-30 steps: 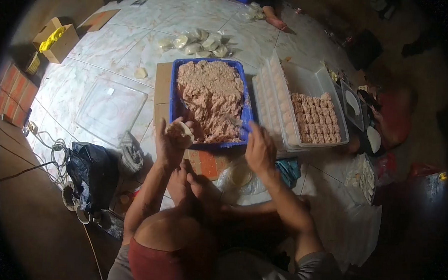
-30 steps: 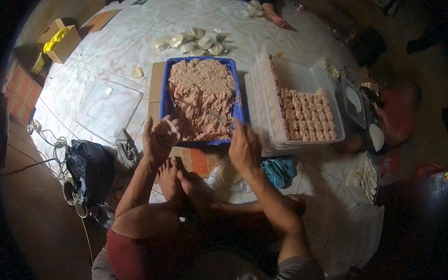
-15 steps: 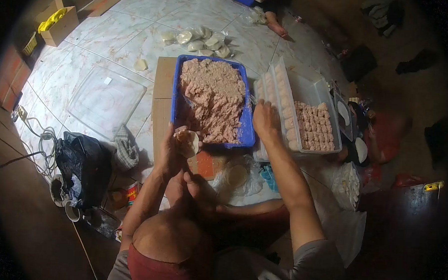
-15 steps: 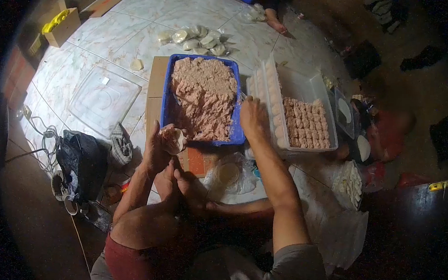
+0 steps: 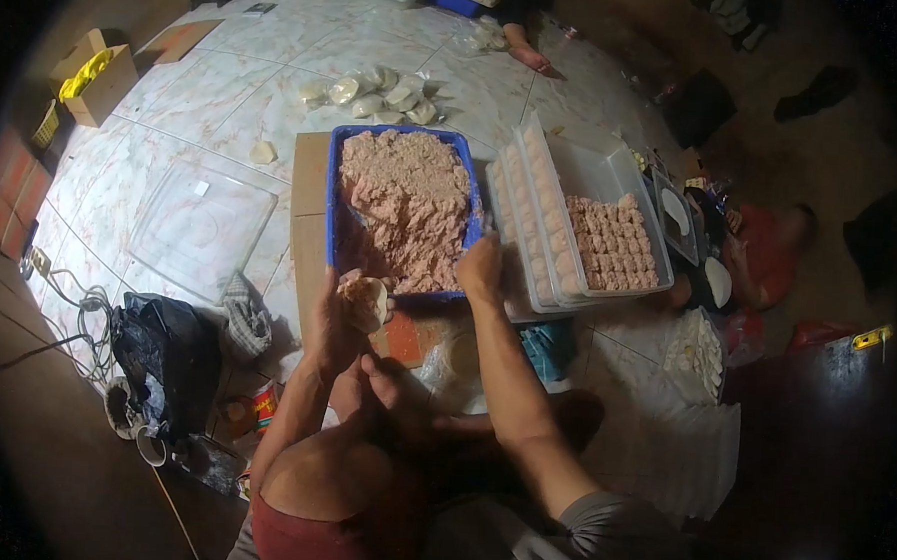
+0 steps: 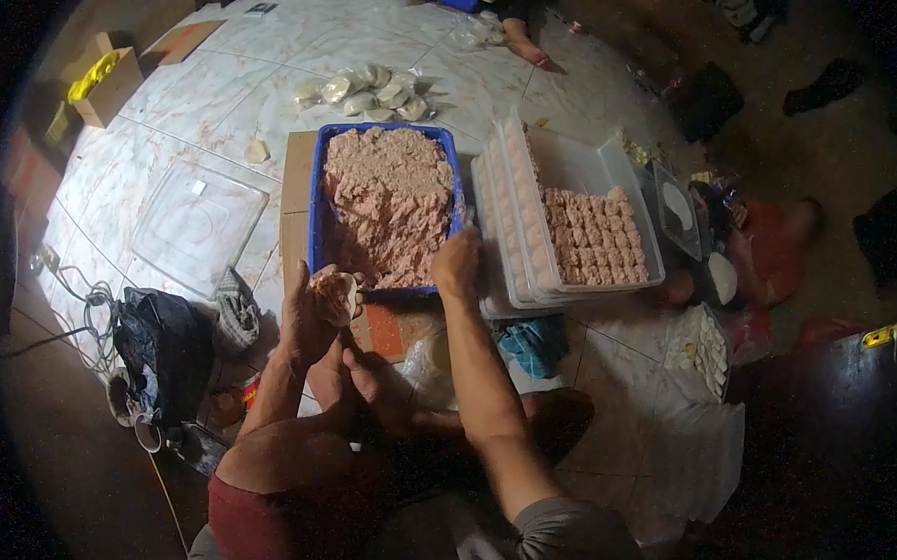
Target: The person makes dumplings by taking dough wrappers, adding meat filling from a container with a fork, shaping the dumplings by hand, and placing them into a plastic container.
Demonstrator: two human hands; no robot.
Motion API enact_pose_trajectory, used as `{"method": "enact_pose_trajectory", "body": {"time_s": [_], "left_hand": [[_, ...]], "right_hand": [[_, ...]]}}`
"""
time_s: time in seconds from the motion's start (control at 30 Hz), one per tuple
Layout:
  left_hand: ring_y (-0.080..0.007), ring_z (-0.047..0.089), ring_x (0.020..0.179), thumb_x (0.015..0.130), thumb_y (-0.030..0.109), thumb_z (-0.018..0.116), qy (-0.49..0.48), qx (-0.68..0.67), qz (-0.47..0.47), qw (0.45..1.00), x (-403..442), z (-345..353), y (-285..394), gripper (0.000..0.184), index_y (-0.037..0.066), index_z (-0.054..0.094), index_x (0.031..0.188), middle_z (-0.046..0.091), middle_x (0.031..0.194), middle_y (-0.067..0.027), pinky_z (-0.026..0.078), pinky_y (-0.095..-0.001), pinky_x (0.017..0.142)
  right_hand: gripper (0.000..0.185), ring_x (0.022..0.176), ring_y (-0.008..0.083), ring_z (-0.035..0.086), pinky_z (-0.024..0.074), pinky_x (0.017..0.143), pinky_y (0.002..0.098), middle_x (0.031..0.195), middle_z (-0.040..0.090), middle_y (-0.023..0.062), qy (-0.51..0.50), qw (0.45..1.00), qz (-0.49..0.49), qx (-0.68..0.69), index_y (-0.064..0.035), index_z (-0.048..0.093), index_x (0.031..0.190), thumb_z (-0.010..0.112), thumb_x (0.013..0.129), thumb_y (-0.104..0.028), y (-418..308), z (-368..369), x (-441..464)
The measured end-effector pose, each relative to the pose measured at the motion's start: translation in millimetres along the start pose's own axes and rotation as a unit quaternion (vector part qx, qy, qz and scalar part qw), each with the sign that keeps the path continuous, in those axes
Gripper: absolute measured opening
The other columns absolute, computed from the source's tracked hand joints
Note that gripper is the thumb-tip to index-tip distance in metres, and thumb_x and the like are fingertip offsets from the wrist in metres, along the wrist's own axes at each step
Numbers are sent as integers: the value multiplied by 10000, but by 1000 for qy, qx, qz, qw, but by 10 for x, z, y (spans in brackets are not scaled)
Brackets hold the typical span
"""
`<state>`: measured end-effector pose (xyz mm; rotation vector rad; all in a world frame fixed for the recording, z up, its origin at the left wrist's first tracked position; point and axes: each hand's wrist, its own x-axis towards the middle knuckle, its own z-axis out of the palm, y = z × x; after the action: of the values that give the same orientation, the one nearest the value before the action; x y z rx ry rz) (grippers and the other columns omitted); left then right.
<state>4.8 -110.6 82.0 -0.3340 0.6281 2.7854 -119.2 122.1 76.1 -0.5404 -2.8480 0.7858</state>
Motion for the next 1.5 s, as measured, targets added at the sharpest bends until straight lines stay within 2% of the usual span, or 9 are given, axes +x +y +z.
{"method": "enact_pose_trajectory", "body": {"time_s": [0.1,0.33,0.6,1.03,1.1,1.2,1.27,1.4,1.5], "left_hand": [[-311,670,1004,1031,607,398,-5,8,14,1000,-64,60,2,594,76,591,1213,662,1215,-195,538,-431,906],[-309,655,1097,1018,612,416,7,-36,-25,999,-133,-22,89,705,-15,551,1314,639,1287,-201,520,-400,985],[-336,644,1132,1016,615,417,3,-59,-76,995,-68,32,-48,741,-49,514,1330,620,1302,-237,497,-457,1020],[-347,625,1167,963,703,439,-22,-18,-41,999,61,425,-49,806,2,511,1354,625,1286,-206,483,-502,1028],[-350,617,1178,964,708,432,5,-25,-27,999,156,377,-88,810,28,493,1399,642,1224,-176,482,-510,1020],[-345,624,1149,965,714,426,5,-42,-79,996,137,491,-53,812,39,488,1413,648,1186,-158,475,-516,1015],[-343,628,1124,960,725,425,42,-5,25,999,169,517,-78,820,36,497,1398,648,1189,-161,469,-496,1022],[-316,626,1119,961,725,427,-11,3,-104,994,200,230,-166,813,55,489,1417,644,1197,-144,469,-485,1020],[-105,589,671,938,765,432,-19,16,-40,999,293,164,-91,865,-16,589,1273,698,993,-104,500,-222,629]], "right_hand": [[301,1086,497,626,496,950,527,1109,643,360,-42,987,-147,-38,58,557,1146,559,851,-2,76,166,19],[293,1020,424,658,551,832,486,1060,649,251,0,967,-192,-170,41,572,1135,625,861,-47,-26,-696,-180],[155,969,391,700,560,849,486,1070,677,241,-18,918,-263,-296,12,683,973,586,905,-87,11,-286,189],[254,949,385,685,539,827,397,999,712,183,-237,939,-199,146,-9,662,1142,539,923,-48,-108,-1182,-705],[236,944,377,669,537,806,406,1006,676,179,-205,883,-366,213,-2,655,1132,532,933,-31,-71,-1115,-852],[212,949,384,654,529,782,425,1028,645,191,-220,891,-394,52,4,648,1109,545,924,1,7,-1045,-1081],[179,905,395,645,517,756,448,983,628,197,-218,885,-409,34,7,646,1080,561,924,-13,-65,-1124,-1057],[150,871,403,629,504,746,465,931,603,195,-198,882,-412,114,17,630,1036,543,916,0,-44,-1126,-1110],[139,866,395,632,511,742,453,944,611,186,-236,896,-373,44,-2,632,1016,531,920,-5,-32,-1247,-1064]]}}
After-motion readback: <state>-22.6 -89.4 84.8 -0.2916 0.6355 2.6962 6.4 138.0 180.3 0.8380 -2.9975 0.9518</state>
